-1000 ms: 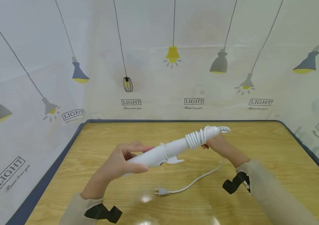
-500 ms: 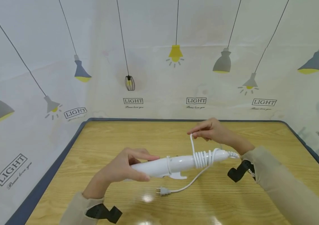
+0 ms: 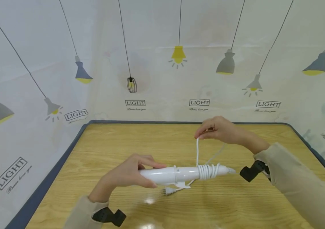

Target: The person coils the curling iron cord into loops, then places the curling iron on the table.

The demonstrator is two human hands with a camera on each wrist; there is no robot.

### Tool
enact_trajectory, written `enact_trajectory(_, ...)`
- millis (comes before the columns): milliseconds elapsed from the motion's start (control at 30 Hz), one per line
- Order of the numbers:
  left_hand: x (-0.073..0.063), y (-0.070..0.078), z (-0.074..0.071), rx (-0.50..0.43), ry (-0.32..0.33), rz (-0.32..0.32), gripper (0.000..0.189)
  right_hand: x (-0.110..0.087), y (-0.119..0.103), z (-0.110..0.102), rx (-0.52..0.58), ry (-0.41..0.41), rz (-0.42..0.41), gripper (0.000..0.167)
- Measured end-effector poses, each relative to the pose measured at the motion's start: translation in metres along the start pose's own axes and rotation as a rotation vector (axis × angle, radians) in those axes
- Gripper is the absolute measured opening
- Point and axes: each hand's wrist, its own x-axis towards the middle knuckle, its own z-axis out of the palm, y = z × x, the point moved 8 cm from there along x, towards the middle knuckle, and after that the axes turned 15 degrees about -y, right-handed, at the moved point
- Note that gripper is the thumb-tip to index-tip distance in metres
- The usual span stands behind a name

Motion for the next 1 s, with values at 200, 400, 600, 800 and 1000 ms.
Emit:
enact_trajectory(200, 0.006, -0.005, -0.001, 0.090, 0.048, -0.088, 0.047, -0.001, -0.019, 0.003, -0.205, -0.060, 0.032, 0.011)
enact_trajectory(400, 0.009, -0.012, -0.004, 0.146, 0.142, -0.184, 0.049, -0.003, -0.033, 0.010, -0.344, -0.082, 0.068, 0.010)
enact_trajectory(600, 0.008, -0.014, -0.011, 0.172, 0.266, -0.261, 0.048, -0.004, -0.046, 0.017, -0.452, -0.030, 0.086, 0.011)
enact_trajectory(800, 0.009, -0.012, -0.014, 0.234, 0.335, -0.293, 0.048, -0.005, -0.059, 0.029, -0.546, 0.041, 0.061, 0.011)
enact_trajectory(1000, 0.012, -0.010, -0.012, 0.230, 0.312, -0.295, 0.047, -0.006, -0.060, 0.027, -0.556, 0.091, 0.125, 0.012)
